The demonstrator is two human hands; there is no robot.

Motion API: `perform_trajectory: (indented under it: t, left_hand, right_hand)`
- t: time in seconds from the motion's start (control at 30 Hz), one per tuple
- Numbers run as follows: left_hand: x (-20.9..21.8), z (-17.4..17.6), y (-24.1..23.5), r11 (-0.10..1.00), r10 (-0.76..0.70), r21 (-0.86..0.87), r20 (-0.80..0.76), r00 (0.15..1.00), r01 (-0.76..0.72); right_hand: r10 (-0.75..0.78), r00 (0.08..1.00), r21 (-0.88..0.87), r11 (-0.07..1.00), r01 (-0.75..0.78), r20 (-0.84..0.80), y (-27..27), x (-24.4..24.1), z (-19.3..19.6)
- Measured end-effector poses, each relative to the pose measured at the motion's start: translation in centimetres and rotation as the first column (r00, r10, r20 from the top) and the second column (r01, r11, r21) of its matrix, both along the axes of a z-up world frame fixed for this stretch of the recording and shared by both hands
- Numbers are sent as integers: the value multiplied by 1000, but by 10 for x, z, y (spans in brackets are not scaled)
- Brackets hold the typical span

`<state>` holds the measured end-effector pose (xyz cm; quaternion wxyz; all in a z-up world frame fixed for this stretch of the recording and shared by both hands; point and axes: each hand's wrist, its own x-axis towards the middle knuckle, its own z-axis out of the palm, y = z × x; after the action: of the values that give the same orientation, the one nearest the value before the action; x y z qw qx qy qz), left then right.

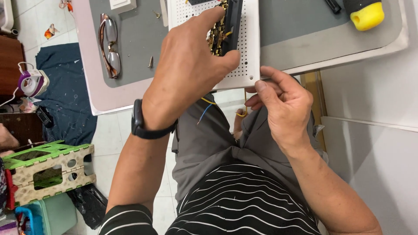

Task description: The person assembles an electrical switch mechanism by inserting wires into a black plastic housing and securing them with a screwdriver. They then place the assembled component onto a white perforated board alongside other electrical parts.

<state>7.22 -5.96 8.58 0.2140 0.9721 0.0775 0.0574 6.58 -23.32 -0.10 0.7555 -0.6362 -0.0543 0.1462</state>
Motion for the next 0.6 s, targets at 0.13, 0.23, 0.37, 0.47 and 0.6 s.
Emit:
perform_trajectory:
  t: [0.13,0.23,0.37,0.47,0.6]
  left_hand:
    - [-1,5,-2,997,28,-74,-44,999,-31]
    - [-4,1,-1,994,55,-91,-37,998,-58]
    - [-5,-2,3,997,34,-68,-8,999,-34]
    - [-1,5,3,1000,-16,-12,14,1000,16]
    - [8,17,0,992,-93,80,-26,995,95]
  right_hand:
    - [-12,1000,-20,1000,12,7,2,-1,2]
    - [-3,1000,-11,1000,2,-26,3,-2,0]
    - [3,999,-34,999,-4,-38,5,-1,4]
    - [-15,999,2,1000,15,-30,5,-2,5]
    - [-28,999,-22,999,28,-31,5,-2,9]
